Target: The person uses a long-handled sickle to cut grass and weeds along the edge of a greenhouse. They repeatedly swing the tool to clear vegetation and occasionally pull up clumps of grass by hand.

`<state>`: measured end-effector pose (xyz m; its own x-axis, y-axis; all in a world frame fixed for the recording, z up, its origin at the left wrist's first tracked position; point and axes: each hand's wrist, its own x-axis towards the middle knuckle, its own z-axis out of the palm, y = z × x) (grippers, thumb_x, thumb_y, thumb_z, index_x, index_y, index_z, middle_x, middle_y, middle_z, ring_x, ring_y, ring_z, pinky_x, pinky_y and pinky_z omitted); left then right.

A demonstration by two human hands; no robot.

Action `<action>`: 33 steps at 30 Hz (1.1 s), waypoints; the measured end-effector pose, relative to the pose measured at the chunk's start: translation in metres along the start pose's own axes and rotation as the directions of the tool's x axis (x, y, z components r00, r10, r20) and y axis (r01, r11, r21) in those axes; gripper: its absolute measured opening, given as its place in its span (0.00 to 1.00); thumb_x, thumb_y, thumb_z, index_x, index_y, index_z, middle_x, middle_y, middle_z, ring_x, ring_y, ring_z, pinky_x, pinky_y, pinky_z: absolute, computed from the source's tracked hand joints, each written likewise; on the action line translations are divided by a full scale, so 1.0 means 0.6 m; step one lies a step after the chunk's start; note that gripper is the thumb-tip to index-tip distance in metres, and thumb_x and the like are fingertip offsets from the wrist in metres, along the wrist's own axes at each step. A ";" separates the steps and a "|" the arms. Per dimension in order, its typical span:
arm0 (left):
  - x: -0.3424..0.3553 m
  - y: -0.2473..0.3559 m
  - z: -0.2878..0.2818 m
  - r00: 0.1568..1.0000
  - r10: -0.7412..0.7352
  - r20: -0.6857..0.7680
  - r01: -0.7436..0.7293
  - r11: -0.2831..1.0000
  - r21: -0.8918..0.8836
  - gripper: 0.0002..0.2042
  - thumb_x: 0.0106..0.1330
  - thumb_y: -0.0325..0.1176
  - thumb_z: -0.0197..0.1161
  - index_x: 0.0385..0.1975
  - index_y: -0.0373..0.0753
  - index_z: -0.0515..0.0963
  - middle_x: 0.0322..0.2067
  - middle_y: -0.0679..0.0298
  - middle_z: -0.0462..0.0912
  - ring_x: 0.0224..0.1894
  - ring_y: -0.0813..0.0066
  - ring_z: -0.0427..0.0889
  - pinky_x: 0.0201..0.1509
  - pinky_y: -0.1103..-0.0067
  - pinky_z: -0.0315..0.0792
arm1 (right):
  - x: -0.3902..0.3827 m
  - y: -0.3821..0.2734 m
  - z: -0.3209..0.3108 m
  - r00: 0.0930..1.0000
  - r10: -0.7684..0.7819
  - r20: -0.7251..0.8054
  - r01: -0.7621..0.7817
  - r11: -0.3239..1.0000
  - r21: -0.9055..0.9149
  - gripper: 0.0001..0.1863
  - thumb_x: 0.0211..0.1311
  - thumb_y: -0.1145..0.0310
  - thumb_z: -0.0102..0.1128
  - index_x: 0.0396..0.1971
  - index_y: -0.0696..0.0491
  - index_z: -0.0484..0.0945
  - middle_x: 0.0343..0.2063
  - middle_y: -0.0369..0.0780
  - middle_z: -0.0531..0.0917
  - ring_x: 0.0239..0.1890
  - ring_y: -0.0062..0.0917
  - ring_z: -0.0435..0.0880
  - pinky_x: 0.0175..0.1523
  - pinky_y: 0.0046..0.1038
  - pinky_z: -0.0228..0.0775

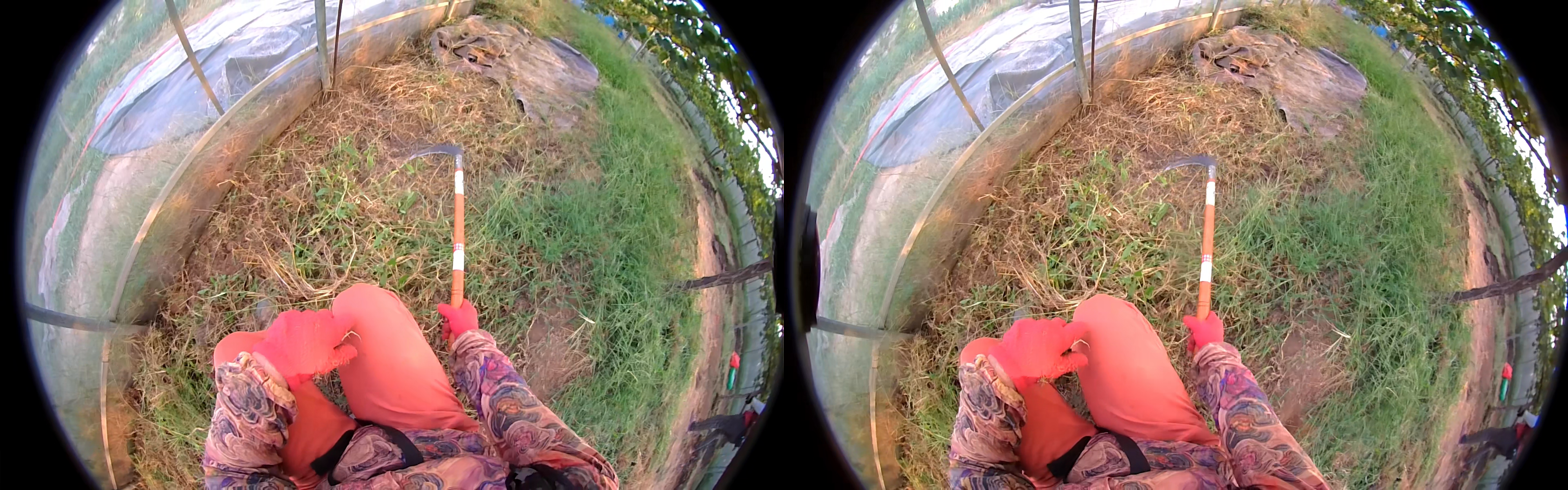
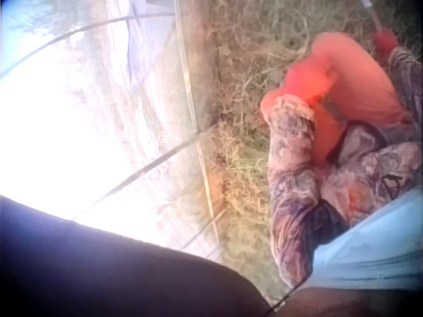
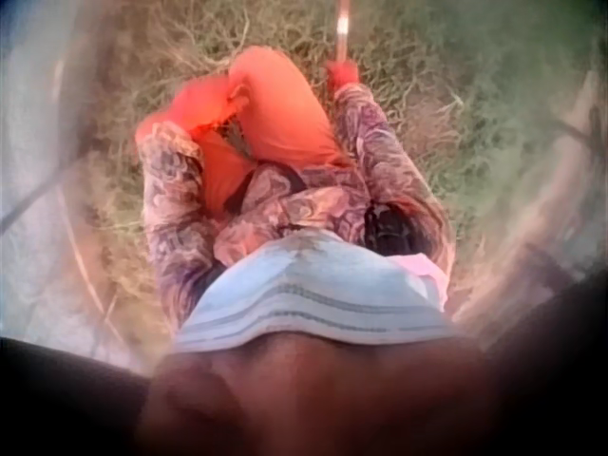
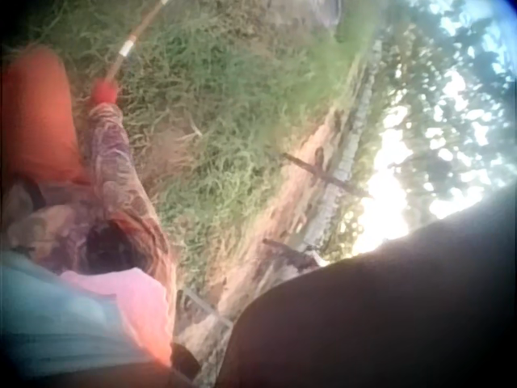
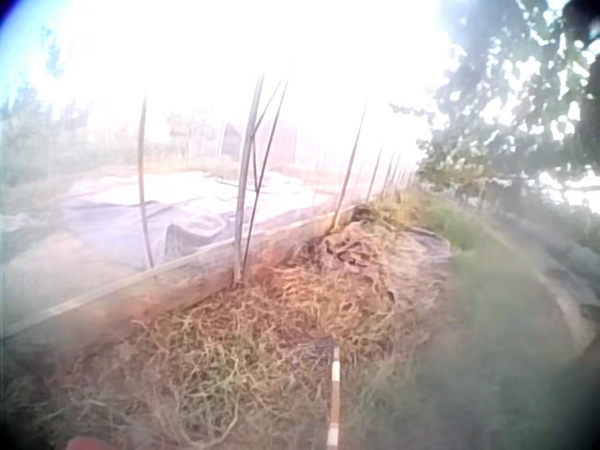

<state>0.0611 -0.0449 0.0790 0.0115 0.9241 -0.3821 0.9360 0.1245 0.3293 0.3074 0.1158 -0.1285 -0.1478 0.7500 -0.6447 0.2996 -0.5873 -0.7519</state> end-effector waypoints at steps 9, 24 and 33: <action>-0.033 -0.011 -0.007 1.000 -0.004 0.005 0.004 1.000 0.005 0.18 0.59 0.50 0.54 0.41 0.43 0.72 0.29 0.54 0.80 0.31 0.52 0.80 0.32 0.61 0.73 | -0.160 0.115 -0.055 0.999 0.050 0.018 -0.048 0.996 -0.080 0.14 0.44 0.71 0.66 0.28 0.56 0.69 0.16 0.35 0.73 0.12 0.19 0.68 0.14 0.25 0.58; -0.048 0.003 -0.021 0.988 -0.104 0.110 0.102 0.995 0.018 0.23 0.60 0.49 0.56 0.52 0.44 0.69 0.39 0.54 0.78 0.42 0.53 0.77 0.43 0.64 0.71 | -0.131 0.170 -0.105 0.996 0.084 -0.002 -0.084 0.985 -0.148 0.16 0.44 0.64 0.67 0.26 0.57 0.72 0.14 0.37 0.73 0.14 0.24 0.72 0.18 0.28 0.63; -0.057 -0.006 0.001 1.000 0.021 -0.014 -0.020 0.999 0.034 0.21 0.59 0.49 0.57 0.48 0.45 0.70 0.33 0.56 0.79 0.38 0.55 0.78 0.40 0.64 0.72 | -0.229 0.273 -0.168 0.992 0.111 0.057 -0.097 0.973 -0.209 0.22 0.50 0.56 0.65 0.39 0.56 0.76 0.29 0.39 0.80 0.31 0.22 0.77 0.38 0.27 0.70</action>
<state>0.0574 -0.0770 0.0906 0.0260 0.9315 -0.3629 0.9471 0.0933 0.3072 0.4720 -0.0528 -0.1490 -0.1671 0.6617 -0.7309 0.5028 -0.5805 -0.6404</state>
